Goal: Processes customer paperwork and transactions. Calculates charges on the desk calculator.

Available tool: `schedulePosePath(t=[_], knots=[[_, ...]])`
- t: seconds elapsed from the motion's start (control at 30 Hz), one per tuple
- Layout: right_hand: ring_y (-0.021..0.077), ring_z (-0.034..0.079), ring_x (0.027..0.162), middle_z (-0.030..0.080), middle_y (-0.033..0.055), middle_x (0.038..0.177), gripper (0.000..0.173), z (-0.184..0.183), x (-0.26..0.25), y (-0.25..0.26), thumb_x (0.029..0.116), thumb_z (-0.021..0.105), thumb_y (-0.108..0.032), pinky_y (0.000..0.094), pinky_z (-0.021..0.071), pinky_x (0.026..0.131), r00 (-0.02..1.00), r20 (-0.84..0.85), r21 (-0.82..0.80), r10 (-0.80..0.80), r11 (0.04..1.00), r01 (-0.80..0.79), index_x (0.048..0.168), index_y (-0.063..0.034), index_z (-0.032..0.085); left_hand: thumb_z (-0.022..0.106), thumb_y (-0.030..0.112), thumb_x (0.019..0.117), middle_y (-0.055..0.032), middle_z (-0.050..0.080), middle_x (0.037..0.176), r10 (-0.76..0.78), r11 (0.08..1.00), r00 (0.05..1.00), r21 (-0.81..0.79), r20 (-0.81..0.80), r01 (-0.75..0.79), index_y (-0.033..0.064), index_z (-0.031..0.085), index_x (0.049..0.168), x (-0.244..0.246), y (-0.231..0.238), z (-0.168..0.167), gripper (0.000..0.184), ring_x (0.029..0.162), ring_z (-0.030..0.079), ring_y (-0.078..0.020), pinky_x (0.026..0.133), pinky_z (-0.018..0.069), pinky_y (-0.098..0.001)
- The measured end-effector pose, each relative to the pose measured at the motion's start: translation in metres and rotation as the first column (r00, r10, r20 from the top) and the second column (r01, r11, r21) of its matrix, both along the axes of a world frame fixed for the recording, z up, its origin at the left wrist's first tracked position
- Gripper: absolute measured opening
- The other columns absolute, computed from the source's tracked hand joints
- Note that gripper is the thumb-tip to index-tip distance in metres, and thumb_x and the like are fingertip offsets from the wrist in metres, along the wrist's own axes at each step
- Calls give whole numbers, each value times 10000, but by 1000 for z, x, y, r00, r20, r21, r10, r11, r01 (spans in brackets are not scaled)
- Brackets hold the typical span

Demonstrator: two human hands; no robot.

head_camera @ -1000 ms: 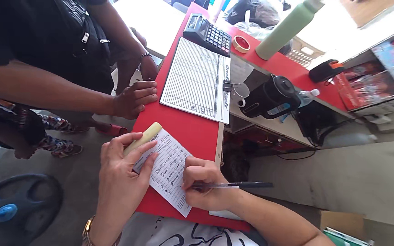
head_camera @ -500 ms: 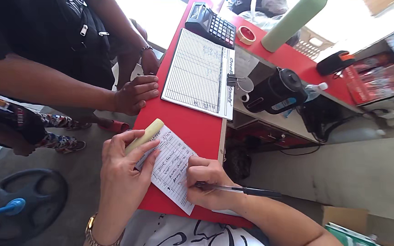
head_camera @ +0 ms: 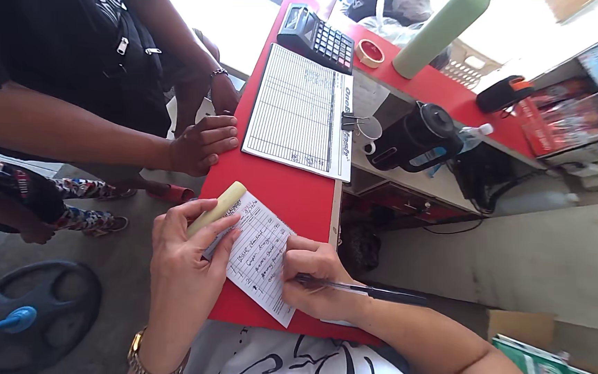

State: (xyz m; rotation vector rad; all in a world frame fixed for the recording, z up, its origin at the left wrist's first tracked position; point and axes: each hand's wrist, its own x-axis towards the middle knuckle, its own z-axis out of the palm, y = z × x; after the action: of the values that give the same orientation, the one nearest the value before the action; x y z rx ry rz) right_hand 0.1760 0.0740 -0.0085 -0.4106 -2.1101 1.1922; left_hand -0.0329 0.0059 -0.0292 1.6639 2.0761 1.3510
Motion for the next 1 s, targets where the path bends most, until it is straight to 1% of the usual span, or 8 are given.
schedulePosePath(t=[0.1, 0.2, 0.33, 0.43, 0.63, 0.73, 1.0], knots=[[74, 499, 709, 511, 65, 734, 102, 0, 0, 1, 797, 638, 41, 170, 386, 597, 1000, -9, -21, 2, 1000, -2, 726, 8, 573, 690, 392, 946, -76, 621, 1303, -3, 1000, 1000, -3, 1, 3, 244, 812, 1062, 0, 0, 0, 224, 1215, 528, -217, 993, 421, -393], [58, 511, 716, 523, 64, 752, 97, 2, 3, 5, 813, 632, 42, 156, 404, 610, 999, -34, -61, 14, 998, -16, 742, 12, 573, 693, 399, 943, -77, 618, 1306, -5, 1000, 1000, 4, 4, 5, 252, 812, 1055, 0, 1, 0, 220, 1220, 527, -214, 999, 421, -391], [47, 510, 731, 527, 64, 783, 72, -1, 5, 7, 816, 645, 23, 139, 406, 616, 1000, -20, -62, 8, 998, -9, 770, 14, 590, 689, 399, 947, -74, 619, 1304, -5, 1000, 1000, 6, 6, 5, 259, 812, 1056, 0, 0, 0, 216, 1213, 529, -208, 993, 419, -387], [62, 506, 729, 522, 75, 784, 86, 1, 4, 5, 807, 652, 24, 148, 404, 612, 1000, 8, -32, -3, 999, 4, 757, 11, 583, 695, 394, 942, -78, 623, 1306, -10, 1000, 1000, 1, 4, 10, 250, 813, 1050, -1, 0, 0, 215, 1223, 533, -217, 998, 428, -393], [72, 501, 700, 515, 74, 736, 117, 1, 6, 6, 802, 643, 36, 164, 392, 594, 1000, -6, -2, 14, 1000, -14, 717, 10, 568, 688, 393, 944, -89, 624, 1300, -7, 1000, 1000, 2, 7, 7, 254, 814, 1050, -1, 0, 0, 215, 1223, 533, -220, 1001, 424, -393], [63, 513, 716, 529, 70, 755, 92, 0, 5, 6, 806, 644, 32, 152, 402, 604, 1000, -10, -19, -17, 1000, 17, 735, 14, 588, 688, 394, 945, -87, 624, 1300, -5, 1000, 1000, 3, 7, 5, 258, 814, 1050, 0, 0, 0, 213, 1214, 535, -215, 994, 426, -388], [65, 500, 711, 509, 60, 747, 106, -1, 4, 1, 812, 625, 30, 157, 393, 597, 995, -16, 9, -97, 995, 97, 731, -1, 564, 685, 406, 944, -84, 627, 1284, -4, 1000, 1000, 9, 3, 4, 267, 814, 1055, 0, 1, 1, 220, 1193, 538, -203, 975, 427, -373]])
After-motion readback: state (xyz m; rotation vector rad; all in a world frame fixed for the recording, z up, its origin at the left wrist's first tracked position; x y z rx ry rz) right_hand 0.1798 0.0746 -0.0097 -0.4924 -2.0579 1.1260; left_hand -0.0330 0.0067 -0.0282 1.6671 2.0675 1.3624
